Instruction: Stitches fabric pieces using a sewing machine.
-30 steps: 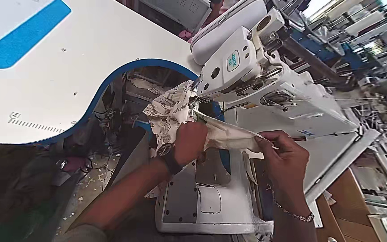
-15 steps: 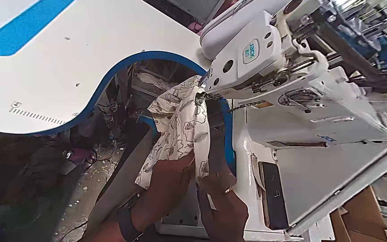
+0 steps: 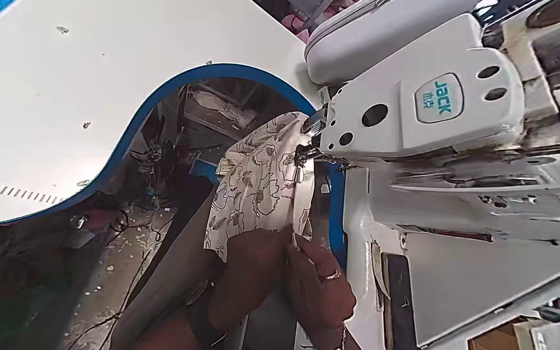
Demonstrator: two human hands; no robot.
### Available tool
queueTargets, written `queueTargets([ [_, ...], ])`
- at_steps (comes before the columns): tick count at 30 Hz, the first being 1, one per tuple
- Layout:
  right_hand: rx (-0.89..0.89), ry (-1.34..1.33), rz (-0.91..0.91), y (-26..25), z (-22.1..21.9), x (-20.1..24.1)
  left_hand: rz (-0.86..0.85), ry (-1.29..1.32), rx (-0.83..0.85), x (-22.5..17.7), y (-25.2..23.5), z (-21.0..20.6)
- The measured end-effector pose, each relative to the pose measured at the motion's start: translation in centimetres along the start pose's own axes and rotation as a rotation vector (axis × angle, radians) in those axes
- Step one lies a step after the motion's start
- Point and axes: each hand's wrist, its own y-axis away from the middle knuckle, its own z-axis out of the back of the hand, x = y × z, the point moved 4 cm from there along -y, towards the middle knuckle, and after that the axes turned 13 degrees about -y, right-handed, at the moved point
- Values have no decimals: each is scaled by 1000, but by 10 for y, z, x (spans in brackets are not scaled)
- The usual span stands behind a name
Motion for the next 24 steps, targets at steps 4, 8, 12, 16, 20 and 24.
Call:
queueTargets([
  [4, -3, -7, 36, -6, -4, -11, -94, -81, -59, 2, -21, -11],
  [8, -44, 2, -14, -21, -14, -22, -121, -147, -112, 6, -39, -20],
  [12, 16, 17, -149, -27, -24, -28, -119, -191, -111, 8, -48, -30],
  [16, 108, 57, -219, -31, -32, -31, -82, -75, 170, 17, -78, -4],
  [20, 168, 90, -221, -31, -33, -26, -134, -164, 344, 41, -208, 6],
  [24, 120, -7, -67, -24, -27, -17, -74, -44, 930, 135, -133, -131],
])
